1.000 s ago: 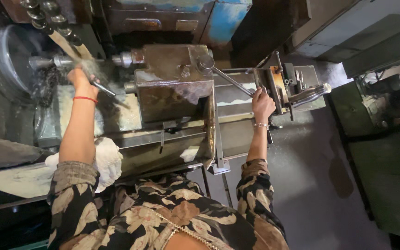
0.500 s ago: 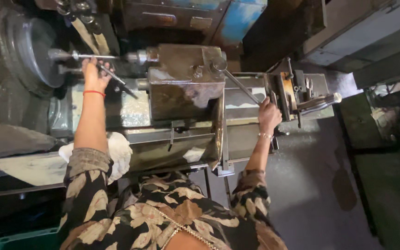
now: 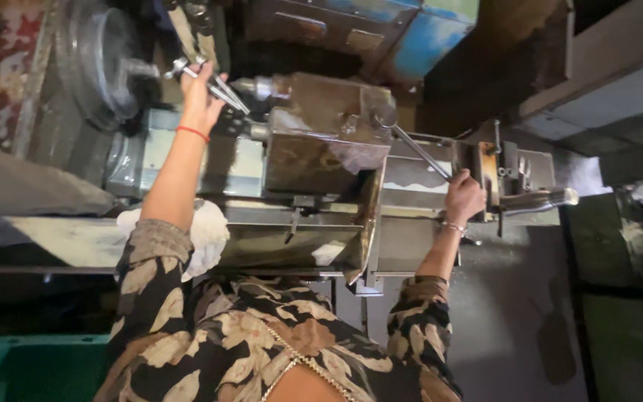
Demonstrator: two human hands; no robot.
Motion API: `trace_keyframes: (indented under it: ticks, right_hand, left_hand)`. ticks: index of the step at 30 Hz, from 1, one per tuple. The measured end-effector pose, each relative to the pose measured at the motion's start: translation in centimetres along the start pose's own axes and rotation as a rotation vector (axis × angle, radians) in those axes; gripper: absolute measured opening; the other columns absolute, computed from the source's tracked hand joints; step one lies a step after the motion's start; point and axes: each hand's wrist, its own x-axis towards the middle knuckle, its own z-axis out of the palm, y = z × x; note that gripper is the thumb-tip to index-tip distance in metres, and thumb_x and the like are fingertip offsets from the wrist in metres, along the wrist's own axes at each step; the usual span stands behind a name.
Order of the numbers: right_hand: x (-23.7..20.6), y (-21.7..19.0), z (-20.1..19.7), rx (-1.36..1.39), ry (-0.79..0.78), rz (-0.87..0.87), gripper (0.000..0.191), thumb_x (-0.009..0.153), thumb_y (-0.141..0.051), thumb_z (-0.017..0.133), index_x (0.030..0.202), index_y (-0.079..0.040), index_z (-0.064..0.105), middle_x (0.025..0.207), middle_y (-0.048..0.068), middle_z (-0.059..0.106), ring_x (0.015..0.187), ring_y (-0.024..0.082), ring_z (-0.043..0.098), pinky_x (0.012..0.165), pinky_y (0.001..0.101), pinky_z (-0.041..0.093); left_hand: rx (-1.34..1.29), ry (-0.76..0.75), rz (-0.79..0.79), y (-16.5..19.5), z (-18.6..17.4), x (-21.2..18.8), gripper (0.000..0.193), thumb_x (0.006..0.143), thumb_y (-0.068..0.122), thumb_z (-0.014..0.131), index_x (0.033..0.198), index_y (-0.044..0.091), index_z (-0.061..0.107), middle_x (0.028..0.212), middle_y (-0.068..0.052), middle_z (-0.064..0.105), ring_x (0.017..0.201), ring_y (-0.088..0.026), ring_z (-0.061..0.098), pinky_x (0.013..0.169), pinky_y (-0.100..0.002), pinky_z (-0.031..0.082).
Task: The person repeatedly picks up small cylindrical metal parts from a green crate, places them against a rotating grinding wheel, and then returns them to the crate. The process is repeated continuously throughout the clip.
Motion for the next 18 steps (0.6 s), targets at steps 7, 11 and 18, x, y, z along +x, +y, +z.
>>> trace_keyframes:
  ticks: [7,11,18]
  right_hand:
    - [0.0,-0.1,0.2,0.053,0.05,-0.045,0.054,0.104,-0.046,0.053,0.076,-0.008,0.078,0.067,0.022,0.068,0.062,0.046,0.067,0.055,0.0553,0.054]
    - [-0.1,-0.4,0.2,0.029,0.054,-0.052,0.055,0.105,-0.047,0.053,0.075,-0.008,0.076,0.068,0.021,0.068,0.063,0.046,0.067,0.054,0.056,0.052]
    - [-0.1,-0.8,0.0,0.063,0.027,-0.074,0.052,0.104,-0.045,0.052,0.079,-0.009,0.078,0.068,0.023,0.067,0.064,0.047,0.067,0.055,0.0568,0.052]
  left_hand:
    - [-0.073,0.148,-0.008,0.1,0.3,-0.5,0.032,0.096,0.011,0.068,0.113,0.028,0.047,0.119,0.004,0.059,0.105,-0.033,0.064,0.085,-0.073,0.049]
    - [-0.136,0.178,-0.01,0.4,-0.8,-0.8,0.036,0.093,0.007,0.065,0.113,0.028,0.045,0.119,0.003,0.057,0.105,-0.034,0.065,0.094,-0.077,0.046]
    - [-0.016,0.21,-0.013,1.2,-0.9,-0.7,0.032,0.097,0.018,0.067,0.123,0.025,0.05,0.125,-0.001,0.057,0.109,-0.032,0.065,0.096,-0.081,0.043]
